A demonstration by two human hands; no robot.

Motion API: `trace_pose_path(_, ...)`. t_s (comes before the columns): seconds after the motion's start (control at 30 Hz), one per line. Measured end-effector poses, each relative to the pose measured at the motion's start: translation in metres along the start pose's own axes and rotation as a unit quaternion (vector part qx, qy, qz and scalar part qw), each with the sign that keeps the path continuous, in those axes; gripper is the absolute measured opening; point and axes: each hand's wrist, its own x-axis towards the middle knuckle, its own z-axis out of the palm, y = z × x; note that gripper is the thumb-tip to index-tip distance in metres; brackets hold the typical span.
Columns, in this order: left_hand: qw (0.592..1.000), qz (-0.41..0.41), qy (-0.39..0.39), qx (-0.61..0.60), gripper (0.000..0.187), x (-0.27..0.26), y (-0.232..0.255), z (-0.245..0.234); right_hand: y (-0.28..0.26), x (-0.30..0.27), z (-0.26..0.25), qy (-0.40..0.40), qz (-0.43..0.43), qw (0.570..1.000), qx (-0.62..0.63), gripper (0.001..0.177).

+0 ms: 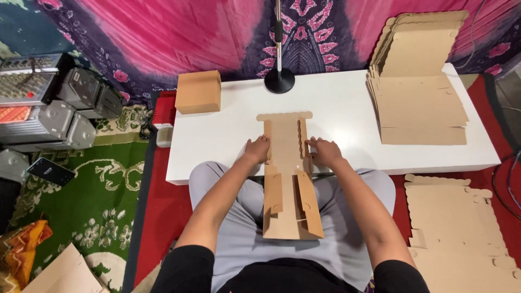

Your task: Folding a pre-cut cardboard sheet into a box by hand.

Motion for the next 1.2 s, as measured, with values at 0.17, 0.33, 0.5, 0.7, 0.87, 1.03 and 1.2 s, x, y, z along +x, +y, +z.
trace_pose_path(0.17,0.975,0.003,0.107,-0.195,0.059,-0.104,0.032,-0.003,-0.054,-0.091,-0.037,0.047,0.033,0.99,0.126,0.052)
trace_pose_path(0.33,0.931,-0.026,0.164,-0.324,0.027,-0.137,0.037,-0.033,-0.07,-0.108,-0.029,0.098,0.013,0.972,0.213,0.054)
trace_pose_path(0.5,0.913,-0.098,0.146,-0.368,0.081,-0.139,0.038,-0.045,-0.064,-0.097,-0.023,0.123,0.04,0.95,0.286,0.06)
trace_pose_path(0.7,0.929,-0.087,0.143,-0.329,0.065,-0.122,0.041,-0.045,-0.04,-0.061,-0.011,0.113,0.067,0.946,0.296,0.068)
trace_pose_path(0.87,0.952,-0.052,0.141,-0.266,0.056,-0.11,0.041,-0.044,-0.042,-0.059,-0.038,0.092,0.055,0.964,0.244,0.064)
trace_pose_path(1.03,0.954,-0.03,0.145,-0.261,0.059,-0.098,0.036,-0.047,-0.061,-0.068,-0.081,0.071,0.053,0.97,0.226,0.066)
trace_pose_path(1.2,0.922,-0.065,0.188,-0.333,0.054,-0.051,0.016,-0.009,-0.063,-0.059,-0.08,0.069,0.087,0.964,0.24,0.076)
